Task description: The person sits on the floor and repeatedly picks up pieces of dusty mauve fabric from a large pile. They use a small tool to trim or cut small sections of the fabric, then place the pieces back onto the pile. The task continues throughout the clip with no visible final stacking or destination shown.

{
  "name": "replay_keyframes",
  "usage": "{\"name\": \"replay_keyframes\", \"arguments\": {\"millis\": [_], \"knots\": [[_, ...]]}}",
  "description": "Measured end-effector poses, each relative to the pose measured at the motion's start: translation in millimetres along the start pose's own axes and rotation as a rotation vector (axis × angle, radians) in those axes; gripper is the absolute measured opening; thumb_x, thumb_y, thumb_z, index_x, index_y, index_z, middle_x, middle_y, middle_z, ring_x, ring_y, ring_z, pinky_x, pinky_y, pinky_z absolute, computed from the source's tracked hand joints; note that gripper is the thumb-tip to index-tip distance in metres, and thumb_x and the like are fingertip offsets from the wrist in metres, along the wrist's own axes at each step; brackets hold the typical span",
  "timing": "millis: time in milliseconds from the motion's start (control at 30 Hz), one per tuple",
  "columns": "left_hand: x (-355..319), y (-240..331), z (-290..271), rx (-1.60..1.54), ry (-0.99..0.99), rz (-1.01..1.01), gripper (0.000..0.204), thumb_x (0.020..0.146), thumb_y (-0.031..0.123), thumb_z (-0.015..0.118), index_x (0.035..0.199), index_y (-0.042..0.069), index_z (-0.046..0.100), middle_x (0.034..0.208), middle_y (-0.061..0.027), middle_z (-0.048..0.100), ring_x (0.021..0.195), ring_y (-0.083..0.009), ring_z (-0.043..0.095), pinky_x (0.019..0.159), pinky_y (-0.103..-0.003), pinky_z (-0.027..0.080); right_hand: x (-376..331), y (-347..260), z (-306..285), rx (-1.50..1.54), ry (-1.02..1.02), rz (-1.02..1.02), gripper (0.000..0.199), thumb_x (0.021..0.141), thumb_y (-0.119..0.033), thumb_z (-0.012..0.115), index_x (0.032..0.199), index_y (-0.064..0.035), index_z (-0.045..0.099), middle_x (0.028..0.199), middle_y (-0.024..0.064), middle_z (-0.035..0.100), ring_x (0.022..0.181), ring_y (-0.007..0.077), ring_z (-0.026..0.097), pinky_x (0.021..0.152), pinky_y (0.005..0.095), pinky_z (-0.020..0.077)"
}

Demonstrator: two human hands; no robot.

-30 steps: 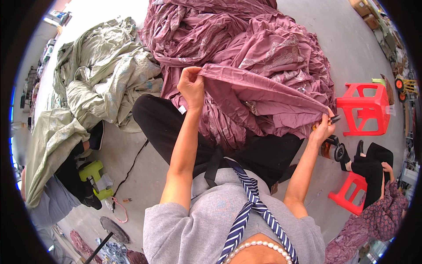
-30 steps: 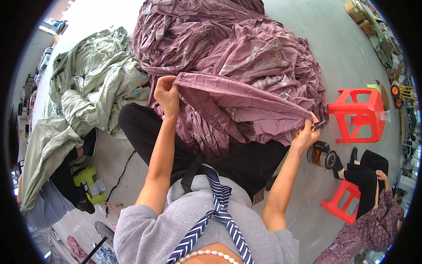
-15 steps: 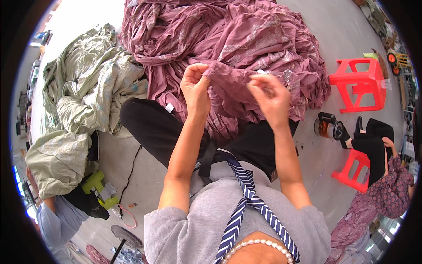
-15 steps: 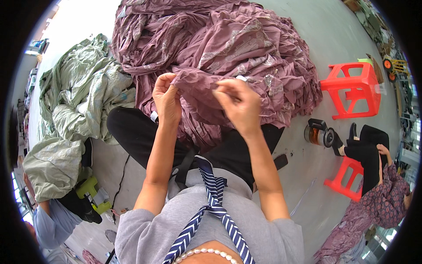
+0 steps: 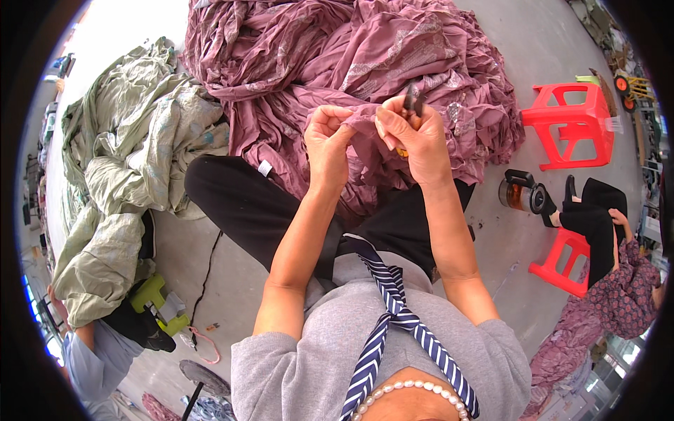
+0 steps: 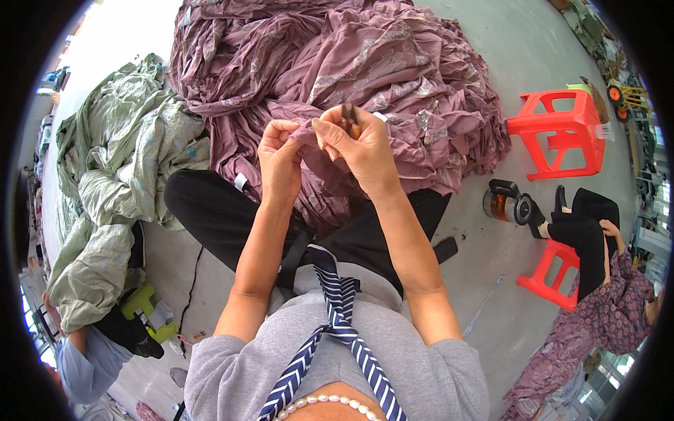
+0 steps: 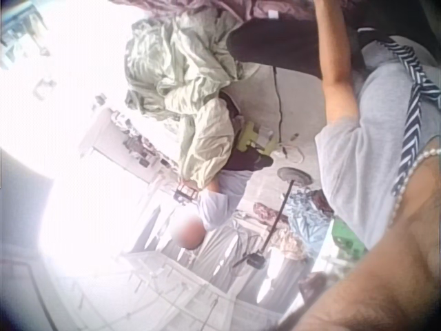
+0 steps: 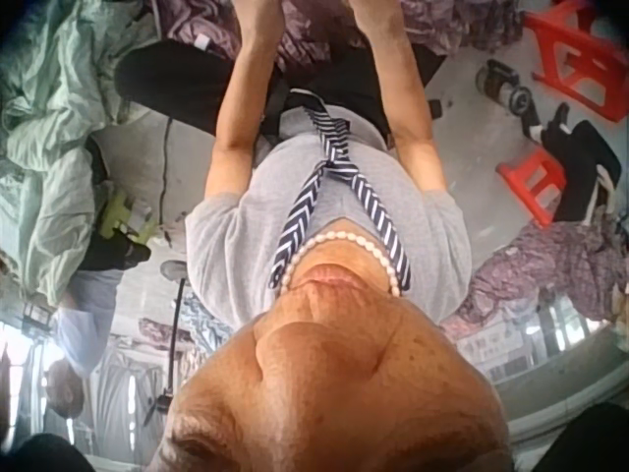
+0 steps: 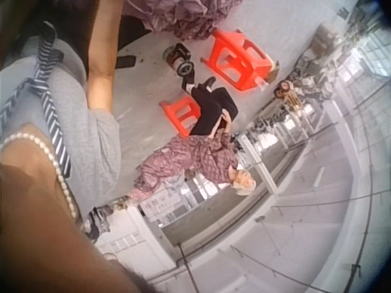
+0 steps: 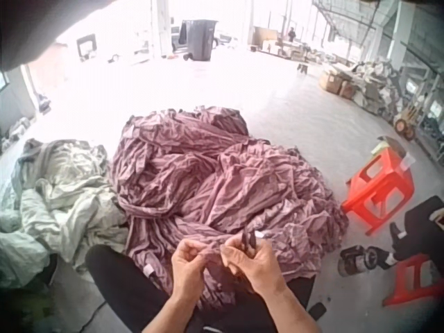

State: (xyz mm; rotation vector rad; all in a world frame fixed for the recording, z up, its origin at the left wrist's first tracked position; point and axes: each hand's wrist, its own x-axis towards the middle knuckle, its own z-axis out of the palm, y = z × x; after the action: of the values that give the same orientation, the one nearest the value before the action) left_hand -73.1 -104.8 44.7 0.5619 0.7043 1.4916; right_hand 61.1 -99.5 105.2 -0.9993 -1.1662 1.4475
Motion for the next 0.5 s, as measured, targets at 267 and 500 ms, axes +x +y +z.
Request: {"name": "replay_keyframes", "arguments": {"millis": [267,500], "knots": [[2,2,3,-0.251,0.14,-0.159,0.012,0.082,-0.003,0.059,0.088,0.005,0.053,0.084,-0.0049,0.064,0.07,-0.0102,0.062,0.06,-0.019,0.05,-14,-2,-10,-0.623,0.163,-0.218,0.024,0.084,-0.022,0.064,0.094,-0.0024,0.055,0.069,0.0063,0.059,0.059,0.0121,0.056,0.055,0.0247,0.0453],[-3,1,6,-0.184,0.052,-0.072,0.012,0.082,-0.002,0.061,0.088,0.004,0.053,0.084,-0.0046,0.063,0.071,-0.0081,0.06,0.065,-0.019,0.048,-16,6,-4,-0.729,0.109,-0.302,0.02,0.08,-0.01,0.068,0.092,0.0004,0.056,0.078,0.005,0.062,0.07,0.0077,0.059,0.062,0.0219,0.0489]]}}
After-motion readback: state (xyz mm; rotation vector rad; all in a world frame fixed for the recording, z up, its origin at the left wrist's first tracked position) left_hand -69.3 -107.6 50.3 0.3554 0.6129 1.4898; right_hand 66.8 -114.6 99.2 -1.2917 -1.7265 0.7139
